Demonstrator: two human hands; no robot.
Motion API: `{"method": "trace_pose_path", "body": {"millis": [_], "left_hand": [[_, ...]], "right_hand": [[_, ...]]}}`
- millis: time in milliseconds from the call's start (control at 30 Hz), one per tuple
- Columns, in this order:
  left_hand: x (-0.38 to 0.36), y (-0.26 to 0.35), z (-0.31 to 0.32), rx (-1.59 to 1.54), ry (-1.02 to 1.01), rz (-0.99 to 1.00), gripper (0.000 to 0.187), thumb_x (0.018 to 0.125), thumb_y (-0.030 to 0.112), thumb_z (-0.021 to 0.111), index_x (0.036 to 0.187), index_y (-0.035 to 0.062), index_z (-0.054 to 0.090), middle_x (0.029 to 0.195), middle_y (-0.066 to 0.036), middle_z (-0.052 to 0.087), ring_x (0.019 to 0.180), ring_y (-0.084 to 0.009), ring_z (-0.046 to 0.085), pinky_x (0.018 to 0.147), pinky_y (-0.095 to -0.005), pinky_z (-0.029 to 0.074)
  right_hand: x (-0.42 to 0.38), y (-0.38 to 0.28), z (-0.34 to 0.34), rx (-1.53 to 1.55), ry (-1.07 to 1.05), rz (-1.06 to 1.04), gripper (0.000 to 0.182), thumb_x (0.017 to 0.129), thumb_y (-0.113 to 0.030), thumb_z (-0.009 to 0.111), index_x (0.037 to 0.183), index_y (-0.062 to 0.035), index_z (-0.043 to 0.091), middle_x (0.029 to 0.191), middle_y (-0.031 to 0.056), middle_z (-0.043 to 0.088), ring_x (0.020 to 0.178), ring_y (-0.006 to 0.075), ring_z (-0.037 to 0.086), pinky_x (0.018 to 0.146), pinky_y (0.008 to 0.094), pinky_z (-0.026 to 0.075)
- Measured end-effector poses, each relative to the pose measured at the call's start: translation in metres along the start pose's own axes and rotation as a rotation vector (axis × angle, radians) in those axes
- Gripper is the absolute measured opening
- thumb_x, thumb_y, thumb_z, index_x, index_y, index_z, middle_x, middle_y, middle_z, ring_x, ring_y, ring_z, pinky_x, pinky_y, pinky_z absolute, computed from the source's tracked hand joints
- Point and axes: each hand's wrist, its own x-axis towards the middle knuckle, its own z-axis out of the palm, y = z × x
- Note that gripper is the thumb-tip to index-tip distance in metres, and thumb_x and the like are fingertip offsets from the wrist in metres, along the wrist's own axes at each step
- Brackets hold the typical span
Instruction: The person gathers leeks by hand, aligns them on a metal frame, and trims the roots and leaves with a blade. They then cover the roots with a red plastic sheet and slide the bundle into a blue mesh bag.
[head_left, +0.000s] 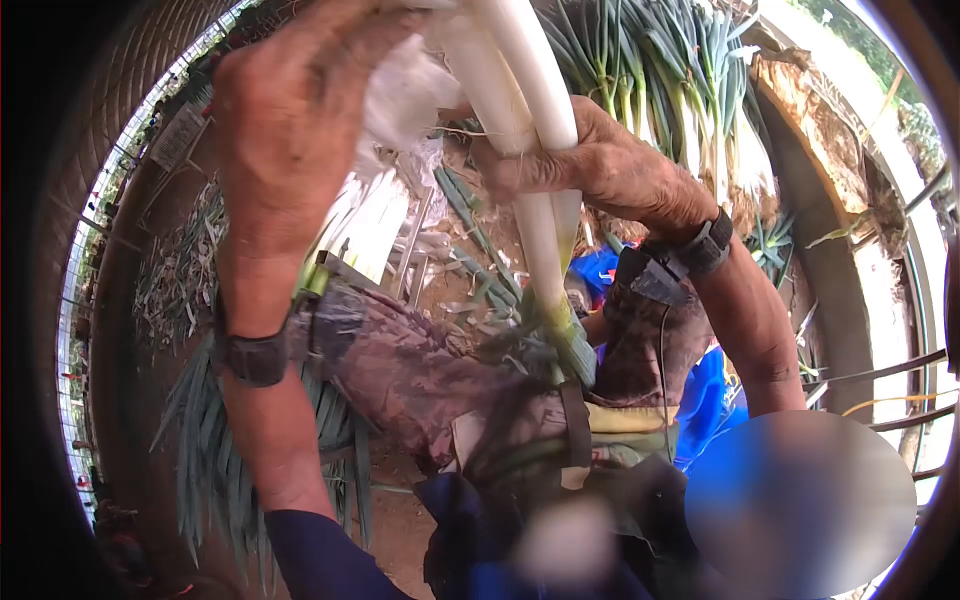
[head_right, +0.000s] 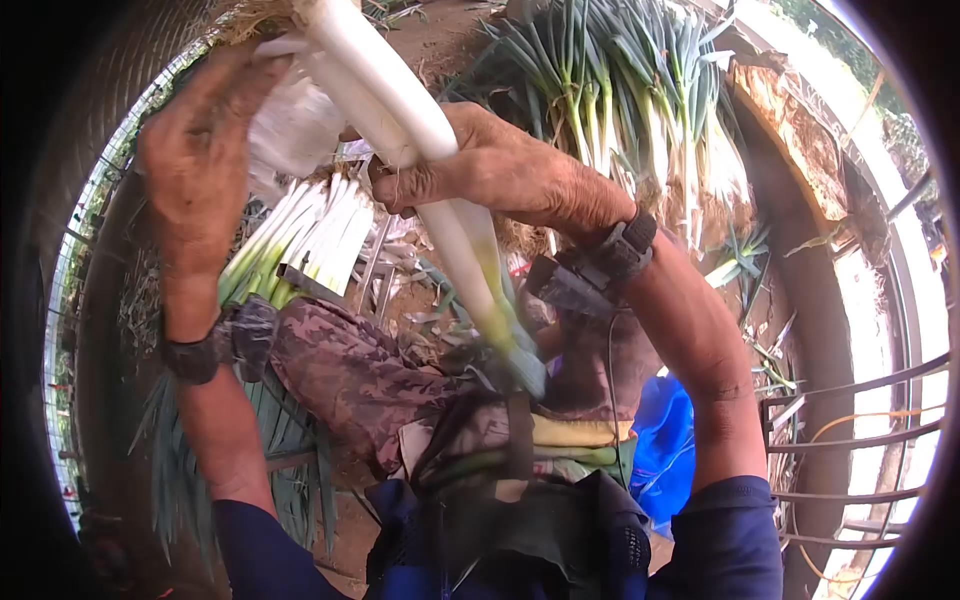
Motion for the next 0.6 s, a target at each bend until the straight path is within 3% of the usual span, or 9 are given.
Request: {"method": "trace_pose_path", "body": {"millis": [33,100,200,267,300,333,367,433,600], "left_hand": [[0.005,-0.023,-0.017,0.211,0.073,0.177,0.044,0.098,0.031,0.068,0.129,-0.0004,0.066,0.120,-0.017,0.070,0.104,-0.0209,0.069,0.091,-0.0334,0.056],[0.024,-0.088,-0.050,-0.765,0.283,0.069,0.042,0.096,0.040,0.068,0.120,0.0053,0.071,0.083,-0.011,0.076,0.067,-0.0129,0.067,0.058,-0.0265,0.053],[0.024,-0.175,-0.108,0.383,0.061,-0.427,0.045,0.095,0.025,0.067,0.137,0.0083,0.060,0.118,-0.014,0.071,0.091,-0.0215,0.070,0.078,-0.0382,0.057],[-0.027,-0.107,-0.051,0.900,-0.122,-0.107,0.080,0.088,0.025,0.075,0.155,0.0058,0.034,0.139,-0.022,0.057,0.103,-0.0285,0.070,0.089,-0.0379,0.056],[-0.045,-0.087,-0.022,0.726,-0.119,-0.062,0.086,0.086,0.028,0.078,0.155,0.0050,0.033,0.152,-0.024,0.043,0.125,-0.0334,0.060,0.104,-0.0423,0.049],[-0.059,-0.072,0.013,0.304,-0.189,-0.056,0.091,0.085,0.030,0.080,0.156,0.0042,0.031,0.155,-0.024,0.040,0.139,-0.0345,0.046,0.116,-0.0433,0.037],[-0.065,-0.023,0.034,-0.144,-0.415,-0.551,0.094,0.085,0.031,0.081,0.157,0.0039,0.028,0.159,-0.021,0.036,0.147,-0.0322,0.035,0.122,-0.0438,0.027],[-0.102,-0.016,0.100,-0.879,-0.408,-0.447,0.097,0.084,0.032,0.083,0.159,0.0047,0.026,0.161,-0.018,0.032,0.150,-0.0290,0.027,0.120,-0.0422,0.032],[-0.089,0.020,0.133,-1.099,-0.384,-0.541,0.050,0.093,0.028,0.075,0.130,0.0003,0.056,0.125,-0.013,0.066,0.108,-0.0183,0.064,0.095,-0.0338,0.051]], "right_hand": [[-0.002,0.002,-0.001,0.009,0.003,0.012,0.040,0.087,-0.026,0.079,0.115,0.0010,0.066,0.092,0.0069,0.071,0.085,0.0163,0.067,0.078,0.0336,0.056],[-0.003,0.002,-0.004,-0.041,0.040,0.024,0.041,0.086,-0.024,0.079,0.116,0.0016,0.066,0.094,0.0081,0.072,0.087,0.0165,0.068,0.079,0.0340,0.057],[-0.002,-0.009,-0.022,-0.225,0.192,-0.038,0.048,0.093,-0.020,0.070,0.137,-0.0048,0.059,0.093,0.0018,0.068,0.089,0.0138,0.066,0.084,0.0319,0.054],[-0.001,-0.037,-0.020,-0.406,0.342,0.009,0.046,0.096,-0.023,0.063,0.139,-0.0058,0.057,0.103,0.0052,0.072,0.099,0.0159,0.067,0.091,0.0326,0.054],[0.005,-0.065,-0.018,-0.169,0.376,0.118,0.062,0.087,-0.037,0.079,0.130,0.0004,0.055,0.110,0.0169,0.063,0.109,0.0273,0.058,0.100,0.0465,0.047],[0.013,-0.061,-0.024,-0.229,0.456,0.055,0.062,0.089,-0.036,0.077,0.132,0.0016,0.054,0.112,0.0168,0.062,0.109,0.0265,0.058,0.097,0.0445,0.049],[0.021,-0.056,-0.029,-0.290,0.532,-0.002,0.061,0.090,-0.034,0.075,0.133,0.0029,0.053,0.114,0.0167,0.061,0.108,0.0257,0.059,0.095,0.0426,0.050],[0.019,-0.083,-0.013,-0.336,0.501,-0.052,0.051,0.092,-0.027,0.072,0.132,0.0015,0.055,0.114,0.0165,0.060,0.106,0.0265,0.060,0.093,0.0412,0.052],[0.036,-0.083,-0.055,-1.265,0.217,-0.671,0.034,0.092,0.001,0.060,0.121,-0.0129,0.070,0.108,0.0170,0.061,0.098,0.0327,0.063,0.089,0.0376,0.056]]}}
